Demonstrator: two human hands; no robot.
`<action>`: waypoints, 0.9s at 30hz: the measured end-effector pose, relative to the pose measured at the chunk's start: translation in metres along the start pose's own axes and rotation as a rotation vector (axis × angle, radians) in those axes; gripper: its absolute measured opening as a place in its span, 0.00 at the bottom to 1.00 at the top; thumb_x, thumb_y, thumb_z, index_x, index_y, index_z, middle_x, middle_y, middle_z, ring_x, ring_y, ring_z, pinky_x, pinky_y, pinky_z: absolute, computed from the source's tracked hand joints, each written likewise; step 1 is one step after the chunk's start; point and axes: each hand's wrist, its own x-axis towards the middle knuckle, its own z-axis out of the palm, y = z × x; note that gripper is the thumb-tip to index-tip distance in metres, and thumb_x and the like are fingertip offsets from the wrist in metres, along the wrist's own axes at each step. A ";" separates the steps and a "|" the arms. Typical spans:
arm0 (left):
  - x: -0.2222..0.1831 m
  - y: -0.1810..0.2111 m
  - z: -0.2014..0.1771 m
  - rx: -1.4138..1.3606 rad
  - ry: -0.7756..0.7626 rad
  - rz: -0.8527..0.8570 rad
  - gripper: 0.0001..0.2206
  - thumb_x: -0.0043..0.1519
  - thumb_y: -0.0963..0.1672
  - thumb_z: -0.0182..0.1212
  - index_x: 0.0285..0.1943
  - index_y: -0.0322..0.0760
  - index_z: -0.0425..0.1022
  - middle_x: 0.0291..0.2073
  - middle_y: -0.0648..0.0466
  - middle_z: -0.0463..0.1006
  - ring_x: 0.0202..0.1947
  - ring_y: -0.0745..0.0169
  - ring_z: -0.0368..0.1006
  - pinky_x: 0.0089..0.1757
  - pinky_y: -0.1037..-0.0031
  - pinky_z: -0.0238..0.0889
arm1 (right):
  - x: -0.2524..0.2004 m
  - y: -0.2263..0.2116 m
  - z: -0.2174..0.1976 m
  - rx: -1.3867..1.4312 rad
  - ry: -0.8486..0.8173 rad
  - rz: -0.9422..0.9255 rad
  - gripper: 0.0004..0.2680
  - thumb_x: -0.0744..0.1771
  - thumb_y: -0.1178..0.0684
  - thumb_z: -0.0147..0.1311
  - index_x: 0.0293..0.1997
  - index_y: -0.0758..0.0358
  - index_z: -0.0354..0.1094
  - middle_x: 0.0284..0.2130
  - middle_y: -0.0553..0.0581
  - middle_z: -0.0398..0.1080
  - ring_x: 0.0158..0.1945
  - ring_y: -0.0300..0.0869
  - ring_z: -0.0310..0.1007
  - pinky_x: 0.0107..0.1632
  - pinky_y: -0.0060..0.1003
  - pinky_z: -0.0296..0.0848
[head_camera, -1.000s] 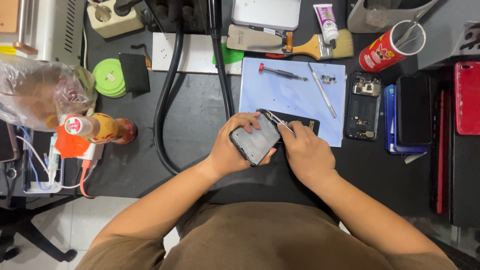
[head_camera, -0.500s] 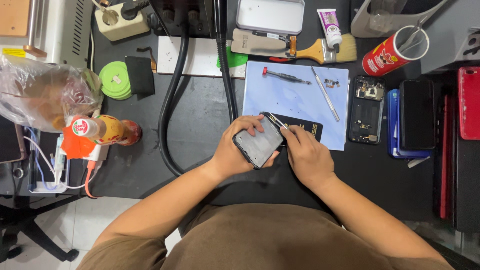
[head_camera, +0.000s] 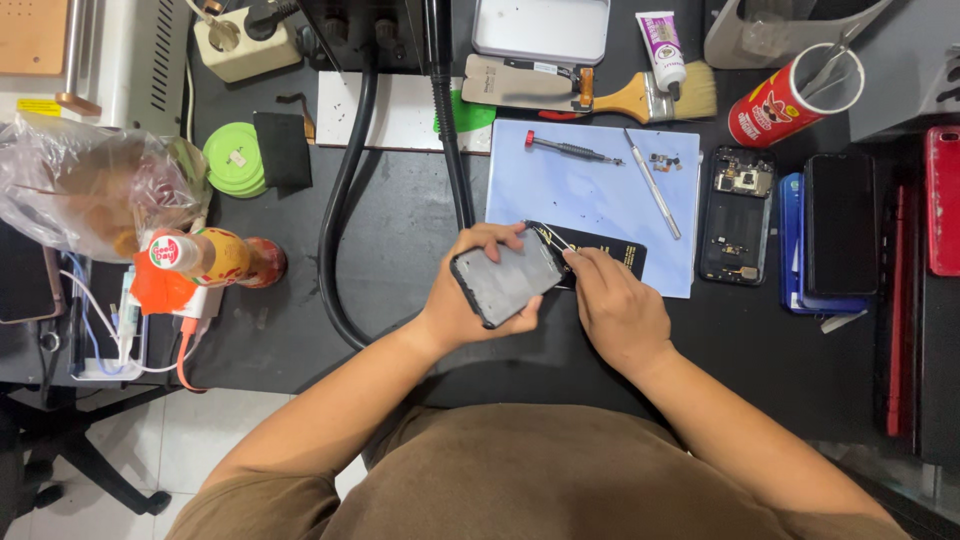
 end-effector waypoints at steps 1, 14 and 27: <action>0.001 0.000 -0.001 0.008 0.004 0.001 0.29 0.51 0.41 0.76 0.51 0.36 0.56 0.52 0.45 0.68 0.64 0.44 0.71 0.62 0.61 0.68 | 0.000 0.000 0.000 0.000 -0.003 -0.004 0.09 0.67 0.61 0.56 0.53 0.65 0.72 0.44 0.56 0.74 0.44 0.47 0.78 0.37 0.39 0.77; 0.003 -0.002 -0.003 0.196 0.037 0.051 0.29 0.47 0.43 0.76 0.50 0.35 0.57 0.47 0.45 0.63 0.52 0.49 0.68 0.52 0.63 0.67 | 0.004 -0.008 -0.003 0.034 0.025 -0.017 0.08 0.67 0.61 0.55 0.52 0.65 0.71 0.43 0.58 0.75 0.43 0.49 0.79 0.39 0.39 0.77; 0.001 -0.004 -0.005 0.208 0.010 0.034 0.29 0.47 0.43 0.76 0.50 0.35 0.57 0.47 0.47 0.61 0.54 0.48 0.67 0.52 0.63 0.67 | 0.004 -0.006 -0.001 0.075 0.024 -0.003 0.09 0.66 0.62 0.56 0.52 0.66 0.73 0.43 0.57 0.75 0.43 0.48 0.79 0.37 0.38 0.77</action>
